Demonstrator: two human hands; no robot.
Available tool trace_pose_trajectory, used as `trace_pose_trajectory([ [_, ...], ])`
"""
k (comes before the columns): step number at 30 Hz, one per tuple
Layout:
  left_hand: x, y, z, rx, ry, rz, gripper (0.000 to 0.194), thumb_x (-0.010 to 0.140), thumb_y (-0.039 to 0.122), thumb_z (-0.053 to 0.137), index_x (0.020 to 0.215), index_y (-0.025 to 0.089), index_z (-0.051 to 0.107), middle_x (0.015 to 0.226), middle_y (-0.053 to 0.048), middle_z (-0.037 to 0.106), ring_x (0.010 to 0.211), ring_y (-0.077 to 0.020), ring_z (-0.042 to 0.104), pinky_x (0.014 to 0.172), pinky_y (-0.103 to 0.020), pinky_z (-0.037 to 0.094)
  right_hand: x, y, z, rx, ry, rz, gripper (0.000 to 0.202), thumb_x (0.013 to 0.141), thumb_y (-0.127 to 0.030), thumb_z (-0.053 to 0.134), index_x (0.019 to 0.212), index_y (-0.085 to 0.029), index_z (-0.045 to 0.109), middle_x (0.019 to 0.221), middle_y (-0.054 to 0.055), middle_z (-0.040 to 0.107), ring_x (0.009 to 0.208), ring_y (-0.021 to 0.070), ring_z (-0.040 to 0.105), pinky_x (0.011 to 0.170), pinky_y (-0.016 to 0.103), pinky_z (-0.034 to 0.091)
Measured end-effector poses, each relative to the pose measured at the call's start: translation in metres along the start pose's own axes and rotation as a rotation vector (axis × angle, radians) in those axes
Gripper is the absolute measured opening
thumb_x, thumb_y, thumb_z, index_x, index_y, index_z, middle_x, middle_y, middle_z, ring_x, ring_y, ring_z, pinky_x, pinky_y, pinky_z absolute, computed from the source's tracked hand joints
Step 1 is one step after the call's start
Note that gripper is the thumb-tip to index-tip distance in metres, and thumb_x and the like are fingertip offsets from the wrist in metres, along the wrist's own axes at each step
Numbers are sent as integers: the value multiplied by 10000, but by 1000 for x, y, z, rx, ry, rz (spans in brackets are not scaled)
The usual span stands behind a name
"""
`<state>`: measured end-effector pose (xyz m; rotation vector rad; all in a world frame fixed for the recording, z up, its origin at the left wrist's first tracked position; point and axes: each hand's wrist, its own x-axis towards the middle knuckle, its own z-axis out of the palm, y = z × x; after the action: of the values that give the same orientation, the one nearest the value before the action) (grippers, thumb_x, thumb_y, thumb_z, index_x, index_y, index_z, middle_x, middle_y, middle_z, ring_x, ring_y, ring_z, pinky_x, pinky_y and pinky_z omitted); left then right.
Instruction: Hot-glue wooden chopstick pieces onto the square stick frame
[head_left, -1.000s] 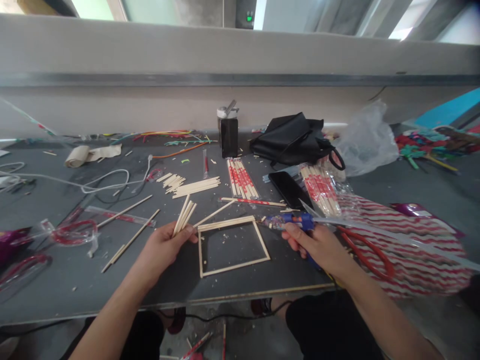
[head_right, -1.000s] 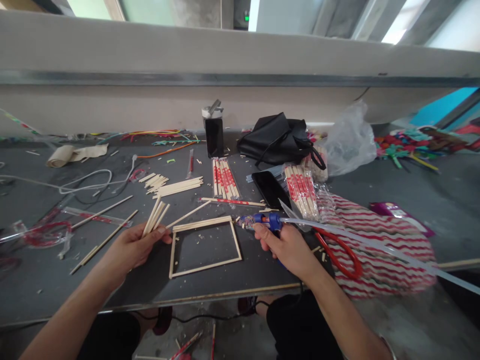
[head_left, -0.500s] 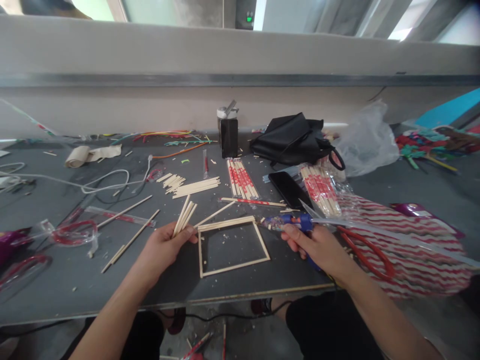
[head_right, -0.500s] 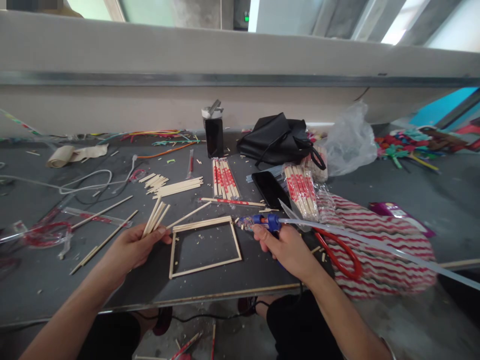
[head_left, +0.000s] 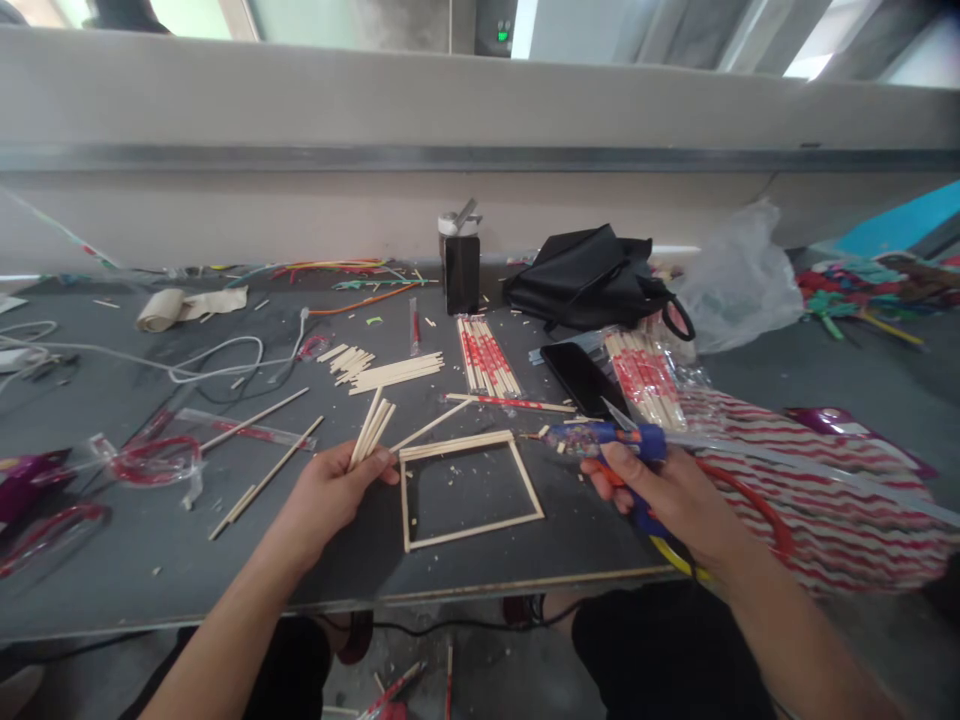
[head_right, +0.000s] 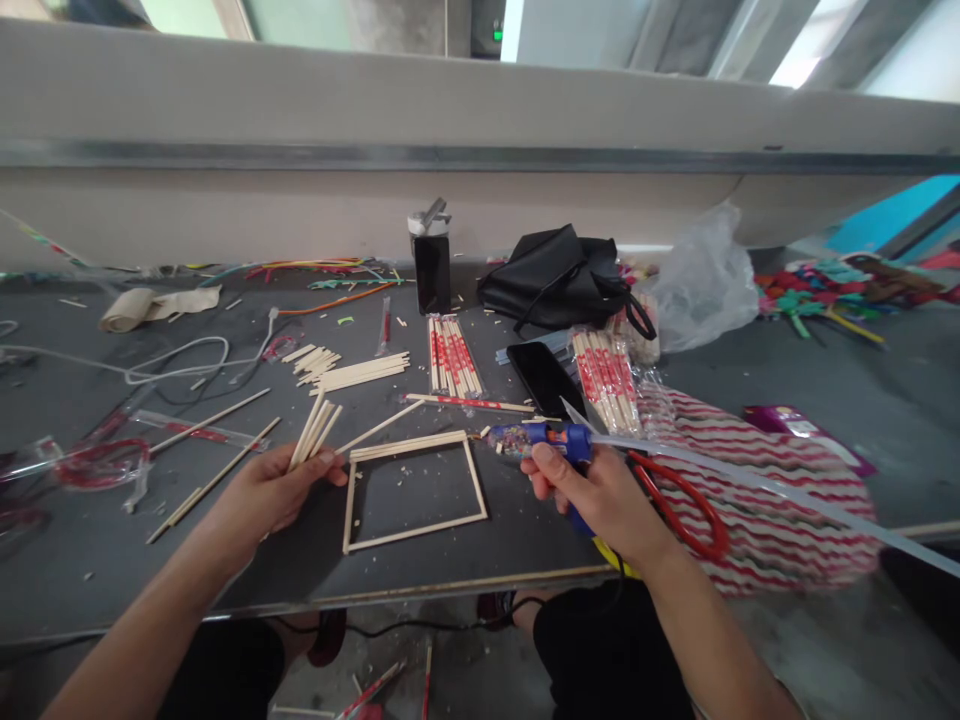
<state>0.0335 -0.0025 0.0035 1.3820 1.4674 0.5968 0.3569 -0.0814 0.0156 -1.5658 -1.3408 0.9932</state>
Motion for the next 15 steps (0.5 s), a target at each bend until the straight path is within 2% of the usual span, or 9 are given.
trace_pose_trajectory([
  [3, -1, 2, 1, -19, 3, -5, 454, 755, 604, 564, 781, 158, 643, 459, 99, 237, 391, -62, 209, 367, -182, 156, -4, -5, 1, 84, 13, -23, 466, 830, -610, 543, 774, -165, 671, 626, 44, 617, 511, 124, 512, 471, 252, 429],
  [7, -1, 3, 1, -52, 13, -22, 445, 741, 597, 574, 783, 161, 651, 455, 99, 239, 387, -65, 211, 371, -188, 143, -5, -9, 11, 136, 11, -34, 453, 829, -605, 547, 793, -170, 668, 624, 35, 609, 516, 121, 496, 482, 247, 416],
  [12, 0, 0, 1, -65, 29, -15, 427, 751, 574, 558, 790, 163, 665, 443, 98, 246, 377, -69, 213, 378, -201, 141, 0, -20, 38, -31, -62, -64, 486, 862, -601, 492, 653, -182, 622, 662, 38, 628, 525, 119, 506, 519, 258, 416],
  [15, 1, -2, 1, -48, 46, 3, 395, 773, 539, 540, 770, 163, 663, 437, 97, 246, 376, -72, 213, 386, -210, 145, 3, -29, 59, -139, -93, -100, 498, 881, -586, 460, 604, -197, 603, 603, 21, 615, 557, 139, 544, 572, 275, 430],
])
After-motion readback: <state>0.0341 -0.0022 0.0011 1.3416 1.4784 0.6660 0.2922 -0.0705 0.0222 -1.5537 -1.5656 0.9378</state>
